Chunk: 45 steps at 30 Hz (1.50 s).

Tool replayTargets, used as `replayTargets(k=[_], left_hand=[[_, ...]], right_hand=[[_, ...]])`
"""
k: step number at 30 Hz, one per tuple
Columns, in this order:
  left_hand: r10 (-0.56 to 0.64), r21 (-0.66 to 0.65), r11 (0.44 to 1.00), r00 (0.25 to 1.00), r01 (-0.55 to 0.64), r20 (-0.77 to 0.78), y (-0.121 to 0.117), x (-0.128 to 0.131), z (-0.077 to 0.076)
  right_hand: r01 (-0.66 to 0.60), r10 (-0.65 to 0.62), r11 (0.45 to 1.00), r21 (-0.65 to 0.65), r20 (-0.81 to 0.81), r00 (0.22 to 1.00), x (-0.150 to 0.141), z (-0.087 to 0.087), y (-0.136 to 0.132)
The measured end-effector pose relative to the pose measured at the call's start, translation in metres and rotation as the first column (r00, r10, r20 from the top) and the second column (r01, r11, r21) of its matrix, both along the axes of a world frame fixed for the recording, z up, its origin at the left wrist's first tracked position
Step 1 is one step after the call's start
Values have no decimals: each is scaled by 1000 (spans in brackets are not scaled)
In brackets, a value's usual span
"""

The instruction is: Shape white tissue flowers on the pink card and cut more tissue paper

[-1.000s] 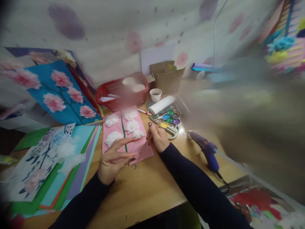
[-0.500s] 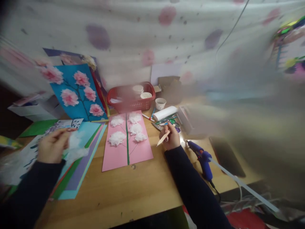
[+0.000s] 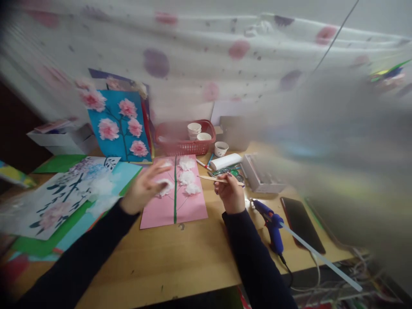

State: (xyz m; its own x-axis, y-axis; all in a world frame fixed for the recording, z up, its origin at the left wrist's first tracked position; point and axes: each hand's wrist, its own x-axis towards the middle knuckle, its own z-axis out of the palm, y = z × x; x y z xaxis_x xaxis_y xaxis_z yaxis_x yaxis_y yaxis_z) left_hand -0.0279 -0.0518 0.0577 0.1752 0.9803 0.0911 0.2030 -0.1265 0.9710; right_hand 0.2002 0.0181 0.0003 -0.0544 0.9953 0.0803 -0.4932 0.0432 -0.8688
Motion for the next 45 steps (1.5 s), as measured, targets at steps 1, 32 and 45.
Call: replayTargets(k=[1, 32, 45], left_hand=[[-36, -6, 999, 999, 36, 3, 10, 23, -8], [199, -201, 975, 750, -90, 631, -44, -46, -34], [45, -122, 976, 384, 179, 922, -88, 38, -33]], right_hand=[[-16, 16, 1000, -15, -18, 1000, -1, 4, -6], [62, -81, 982, 180, 96, 992, 5, 12, -81], [24, -91, 978, 209, 319, 943, -82, 7, -146]])
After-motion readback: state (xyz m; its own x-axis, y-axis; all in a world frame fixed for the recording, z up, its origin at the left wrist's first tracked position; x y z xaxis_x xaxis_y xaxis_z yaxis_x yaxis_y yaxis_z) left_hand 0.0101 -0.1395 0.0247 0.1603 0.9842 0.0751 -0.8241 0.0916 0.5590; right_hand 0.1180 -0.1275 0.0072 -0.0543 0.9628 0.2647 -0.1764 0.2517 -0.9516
